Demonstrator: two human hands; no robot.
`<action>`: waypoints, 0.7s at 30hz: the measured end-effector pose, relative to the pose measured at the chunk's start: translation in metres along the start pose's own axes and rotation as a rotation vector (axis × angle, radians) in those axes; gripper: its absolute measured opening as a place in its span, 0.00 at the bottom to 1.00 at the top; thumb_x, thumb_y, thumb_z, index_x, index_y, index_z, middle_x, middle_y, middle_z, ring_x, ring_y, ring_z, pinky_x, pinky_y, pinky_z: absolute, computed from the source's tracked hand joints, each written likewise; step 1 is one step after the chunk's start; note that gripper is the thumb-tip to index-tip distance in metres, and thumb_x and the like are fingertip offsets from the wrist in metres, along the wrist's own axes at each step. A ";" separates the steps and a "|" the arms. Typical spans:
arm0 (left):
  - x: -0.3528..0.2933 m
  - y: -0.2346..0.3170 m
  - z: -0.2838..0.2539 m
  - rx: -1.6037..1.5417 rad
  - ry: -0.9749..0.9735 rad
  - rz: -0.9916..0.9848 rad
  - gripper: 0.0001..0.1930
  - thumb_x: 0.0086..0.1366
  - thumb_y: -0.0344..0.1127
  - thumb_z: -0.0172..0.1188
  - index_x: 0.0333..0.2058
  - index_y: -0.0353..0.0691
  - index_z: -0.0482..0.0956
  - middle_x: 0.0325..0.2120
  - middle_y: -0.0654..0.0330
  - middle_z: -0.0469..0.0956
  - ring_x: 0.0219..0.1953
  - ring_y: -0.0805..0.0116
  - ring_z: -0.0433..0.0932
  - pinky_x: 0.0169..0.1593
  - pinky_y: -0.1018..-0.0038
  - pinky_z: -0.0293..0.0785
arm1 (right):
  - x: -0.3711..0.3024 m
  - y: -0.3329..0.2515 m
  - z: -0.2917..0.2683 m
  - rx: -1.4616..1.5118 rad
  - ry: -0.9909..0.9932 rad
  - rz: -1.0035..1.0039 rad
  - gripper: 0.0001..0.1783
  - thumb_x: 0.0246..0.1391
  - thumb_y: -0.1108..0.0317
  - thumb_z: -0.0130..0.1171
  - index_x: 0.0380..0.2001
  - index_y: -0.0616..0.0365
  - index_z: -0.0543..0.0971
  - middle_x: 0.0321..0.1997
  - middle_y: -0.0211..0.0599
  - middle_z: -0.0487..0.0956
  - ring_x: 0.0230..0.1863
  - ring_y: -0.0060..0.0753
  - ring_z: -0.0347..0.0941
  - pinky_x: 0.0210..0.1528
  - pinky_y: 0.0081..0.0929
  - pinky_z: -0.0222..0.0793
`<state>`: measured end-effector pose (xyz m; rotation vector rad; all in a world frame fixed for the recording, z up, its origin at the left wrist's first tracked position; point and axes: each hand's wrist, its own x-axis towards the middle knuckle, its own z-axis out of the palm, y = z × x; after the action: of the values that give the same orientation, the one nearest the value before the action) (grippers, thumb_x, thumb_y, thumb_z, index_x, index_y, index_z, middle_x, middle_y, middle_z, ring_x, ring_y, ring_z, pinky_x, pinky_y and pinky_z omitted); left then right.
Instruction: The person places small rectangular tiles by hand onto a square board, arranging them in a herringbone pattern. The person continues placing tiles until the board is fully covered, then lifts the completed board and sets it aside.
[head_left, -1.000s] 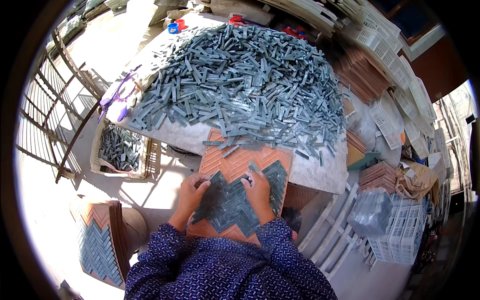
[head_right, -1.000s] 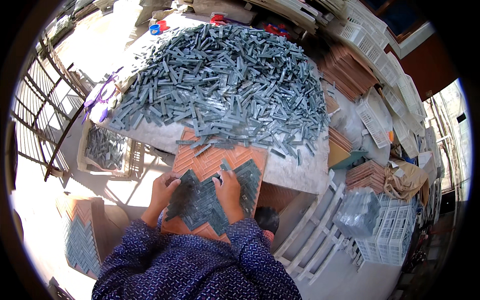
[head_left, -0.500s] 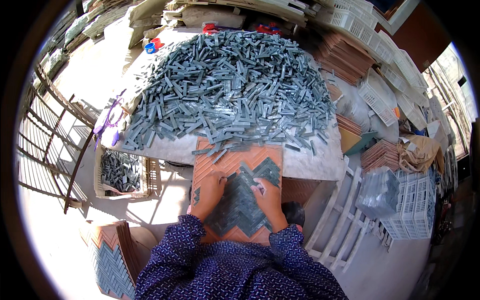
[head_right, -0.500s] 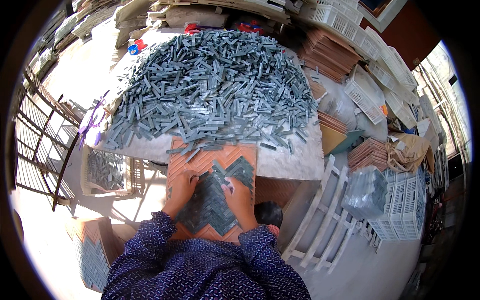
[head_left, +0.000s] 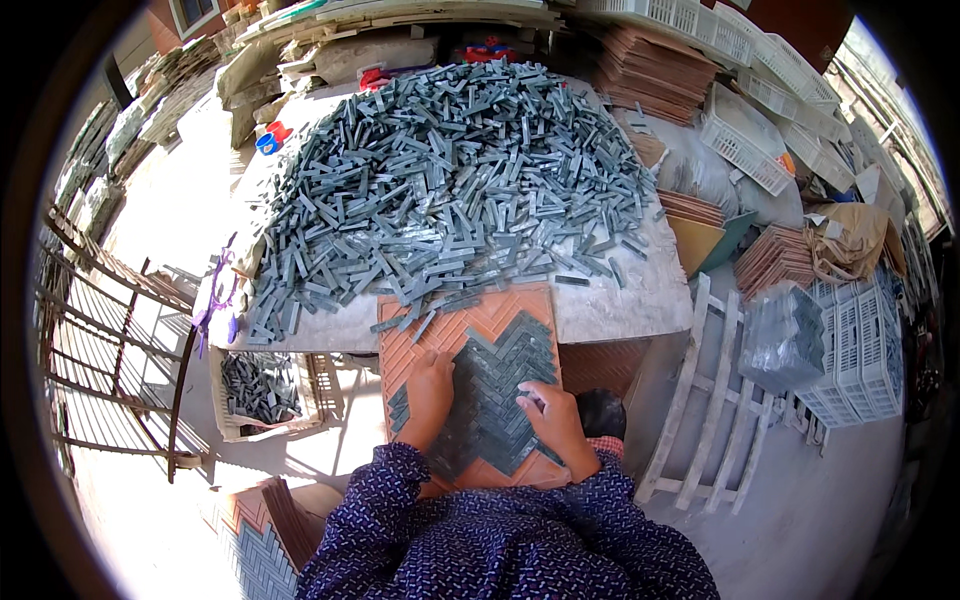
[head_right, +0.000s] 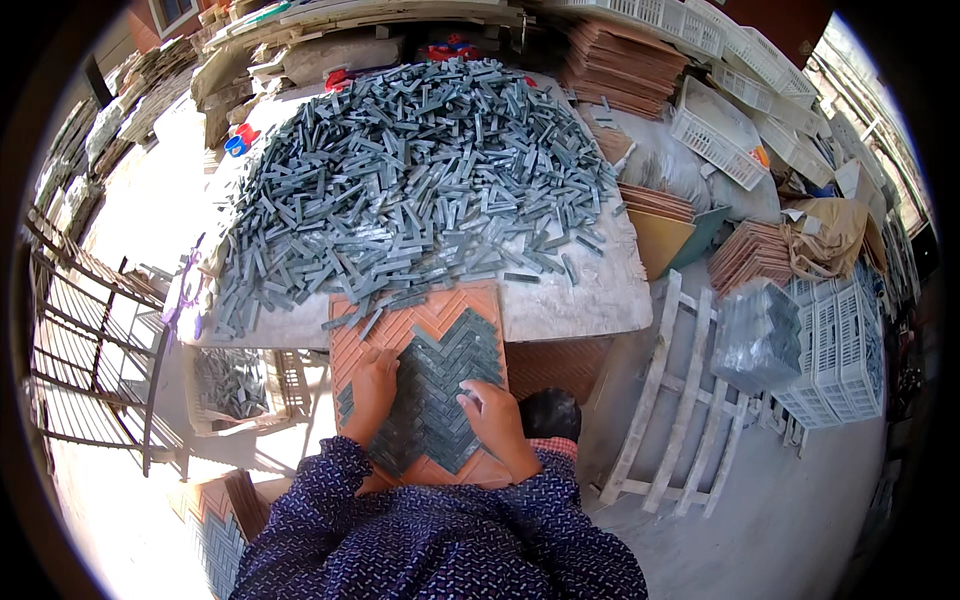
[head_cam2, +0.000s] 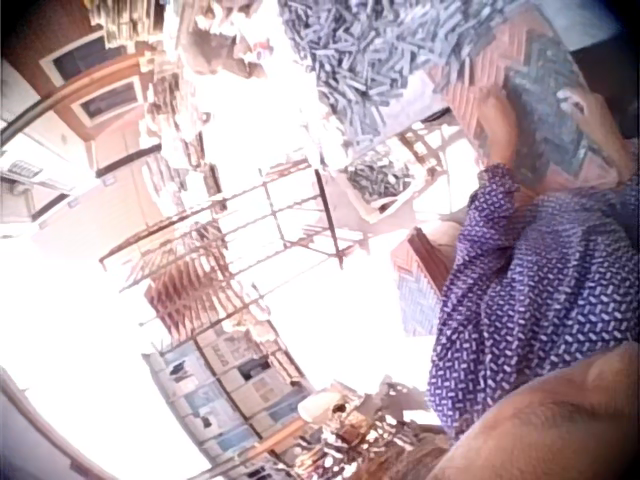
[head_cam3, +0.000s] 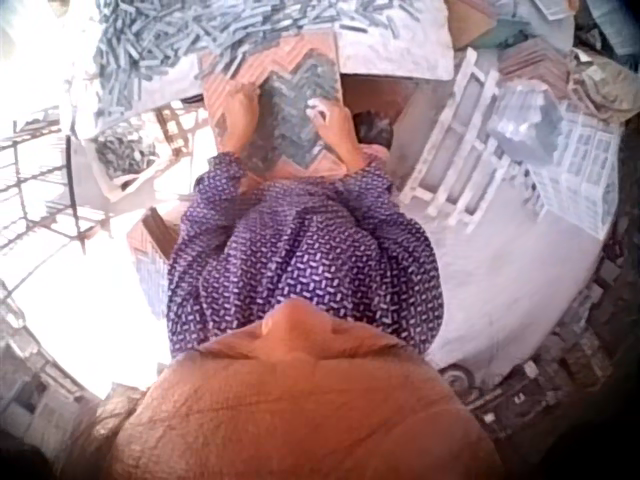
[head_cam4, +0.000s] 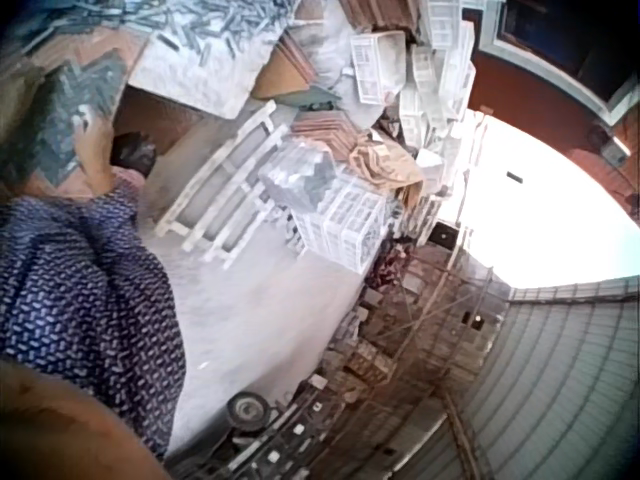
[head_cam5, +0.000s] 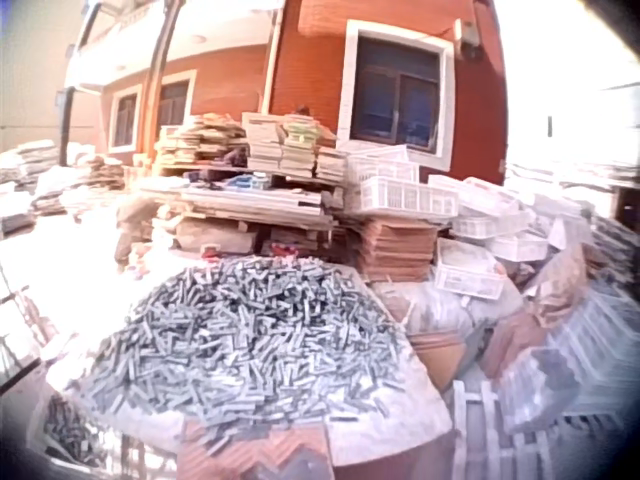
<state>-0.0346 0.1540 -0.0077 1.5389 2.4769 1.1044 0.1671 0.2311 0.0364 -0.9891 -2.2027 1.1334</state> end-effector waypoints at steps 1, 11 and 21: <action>0.000 0.002 0.000 0.006 -0.002 0.000 0.03 0.53 0.28 0.57 0.27 0.36 0.75 0.24 0.52 0.71 0.30 0.51 0.73 0.34 0.59 0.69 | 0.001 -0.002 0.000 0.007 0.002 -0.010 0.12 0.47 0.72 0.61 0.37 0.63 0.78 0.28 0.48 0.78 0.28 0.41 0.77 0.30 0.30 0.71; 0.040 -0.025 -0.025 0.154 0.034 -0.054 0.13 0.54 0.29 0.59 0.40 0.36 0.73 0.37 0.50 0.74 0.39 0.50 0.73 0.41 0.60 0.69 | -0.001 -0.009 -0.009 0.029 0.026 -0.062 0.11 0.48 0.72 0.61 0.36 0.62 0.78 0.30 0.48 0.79 0.30 0.42 0.78 0.31 0.30 0.71; 0.027 -0.004 -0.024 -0.361 -0.248 -0.455 0.08 0.56 0.30 0.57 0.34 0.32 0.79 0.28 0.48 0.77 0.34 0.51 0.76 0.39 0.61 0.70 | -0.009 0.005 -0.021 0.010 0.063 -0.045 0.11 0.47 0.72 0.61 0.36 0.65 0.78 0.31 0.49 0.79 0.30 0.44 0.78 0.32 0.31 0.72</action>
<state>-0.0604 0.1609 0.0168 0.8936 2.1536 1.1149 0.1886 0.2365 0.0432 -0.9534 -2.1568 1.0774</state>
